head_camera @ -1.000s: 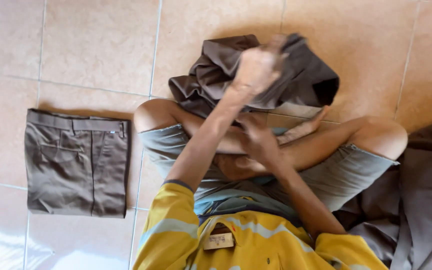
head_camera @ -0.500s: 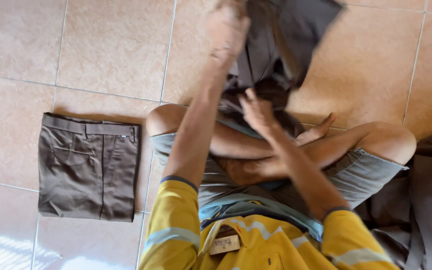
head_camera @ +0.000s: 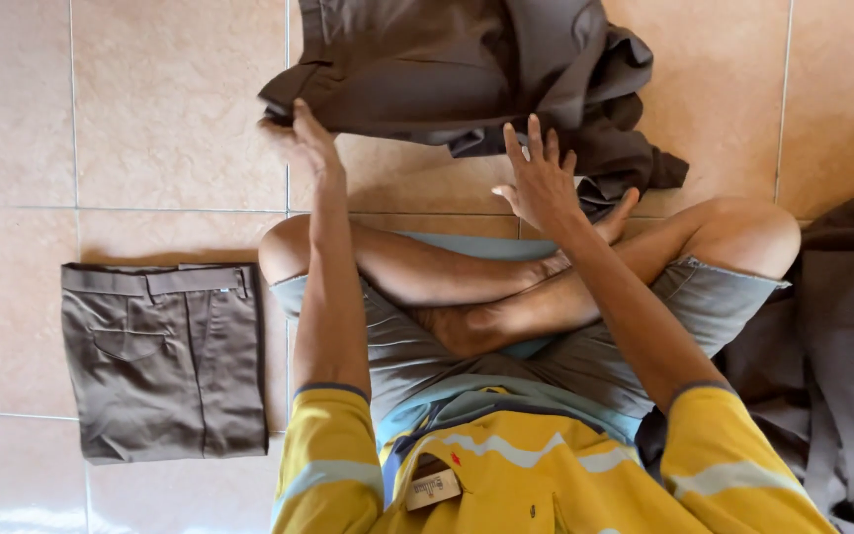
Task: The person sits cross-legged on a tiled floor and folds brown trousers by hand. They smooth the fabric, fold the legs together, then fold the garment in half and again to form a compact rectangle, placing each finished piece aside.
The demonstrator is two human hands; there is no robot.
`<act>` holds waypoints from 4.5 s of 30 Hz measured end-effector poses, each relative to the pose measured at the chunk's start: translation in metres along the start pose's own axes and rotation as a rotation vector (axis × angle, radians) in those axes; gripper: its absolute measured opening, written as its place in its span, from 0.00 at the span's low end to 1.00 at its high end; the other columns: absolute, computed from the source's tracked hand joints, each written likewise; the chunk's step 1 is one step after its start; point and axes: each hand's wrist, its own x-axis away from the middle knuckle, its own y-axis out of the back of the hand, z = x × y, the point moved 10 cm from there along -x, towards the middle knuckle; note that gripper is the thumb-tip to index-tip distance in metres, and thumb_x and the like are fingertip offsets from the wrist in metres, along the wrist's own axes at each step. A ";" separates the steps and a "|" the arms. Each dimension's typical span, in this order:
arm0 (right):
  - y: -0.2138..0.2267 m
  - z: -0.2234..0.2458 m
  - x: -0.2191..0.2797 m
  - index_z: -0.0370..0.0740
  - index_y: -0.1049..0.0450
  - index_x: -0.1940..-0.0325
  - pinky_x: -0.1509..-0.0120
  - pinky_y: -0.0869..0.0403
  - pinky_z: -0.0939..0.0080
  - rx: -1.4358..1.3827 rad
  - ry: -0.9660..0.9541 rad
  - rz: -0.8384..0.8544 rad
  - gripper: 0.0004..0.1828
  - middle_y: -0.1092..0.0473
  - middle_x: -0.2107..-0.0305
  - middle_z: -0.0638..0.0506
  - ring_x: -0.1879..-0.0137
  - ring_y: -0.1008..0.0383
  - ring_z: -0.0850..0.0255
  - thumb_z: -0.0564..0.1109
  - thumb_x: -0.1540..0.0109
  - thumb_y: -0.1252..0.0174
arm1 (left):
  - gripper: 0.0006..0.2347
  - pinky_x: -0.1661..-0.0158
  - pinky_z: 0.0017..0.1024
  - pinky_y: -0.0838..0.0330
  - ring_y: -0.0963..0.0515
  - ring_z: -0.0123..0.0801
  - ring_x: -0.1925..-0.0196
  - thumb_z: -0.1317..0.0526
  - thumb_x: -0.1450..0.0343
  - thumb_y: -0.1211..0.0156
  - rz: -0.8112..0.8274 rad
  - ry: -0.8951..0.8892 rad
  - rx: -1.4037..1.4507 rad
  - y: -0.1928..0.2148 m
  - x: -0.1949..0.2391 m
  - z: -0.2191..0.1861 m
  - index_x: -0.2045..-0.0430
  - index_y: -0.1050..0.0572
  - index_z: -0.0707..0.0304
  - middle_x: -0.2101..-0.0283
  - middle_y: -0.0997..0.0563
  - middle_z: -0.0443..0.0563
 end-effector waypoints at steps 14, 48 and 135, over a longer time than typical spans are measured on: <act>-0.059 -0.162 0.018 0.42 0.21 0.45 0.35 0.40 0.28 0.421 -0.324 -0.311 0.14 0.32 0.43 0.33 0.37 0.35 0.39 0.43 0.32 0.48 | 0.22 0.62 0.44 0.20 0.22 0.48 0.55 0.62 0.38 0.42 -0.070 0.318 0.194 0.075 -0.001 -0.014 0.50 0.35 0.60 0.50 0.24 0.63; 0.005 -0.114 -0.096 0.46 0.22 0.64 0.63 0.25 0.47 -0.254 -0.151 -0.154 0.09 0.29 0.72 0.46 0.66 0.27 0.52 0.49 0.31 0.37 | 0.30 0.54 0.56 0.22 0.25 0.56 0.54 0.59 0.34 0.25 -0.057 0.228 0.482 0.081 -0.014 0.002 0.40 0.37 0.56 0.53 0.28 0.71; -0.062 -0.089 -0.019 0.44 0.17 0.49 0.48 0.21 0.41 -0.390 0.025 0.272 0.18 0.21 0.59 0.40 0.50 0.20 0.40 0.54 0.40 0.33 | 0.27 0.65 0.58 0.10 0.18 0.56 0.52 0.55 0.31 0.27 0.061 0.061 0.215 0.080 -0.045 0.051 0.41 0.35 0.59 0.53 0.23 0.66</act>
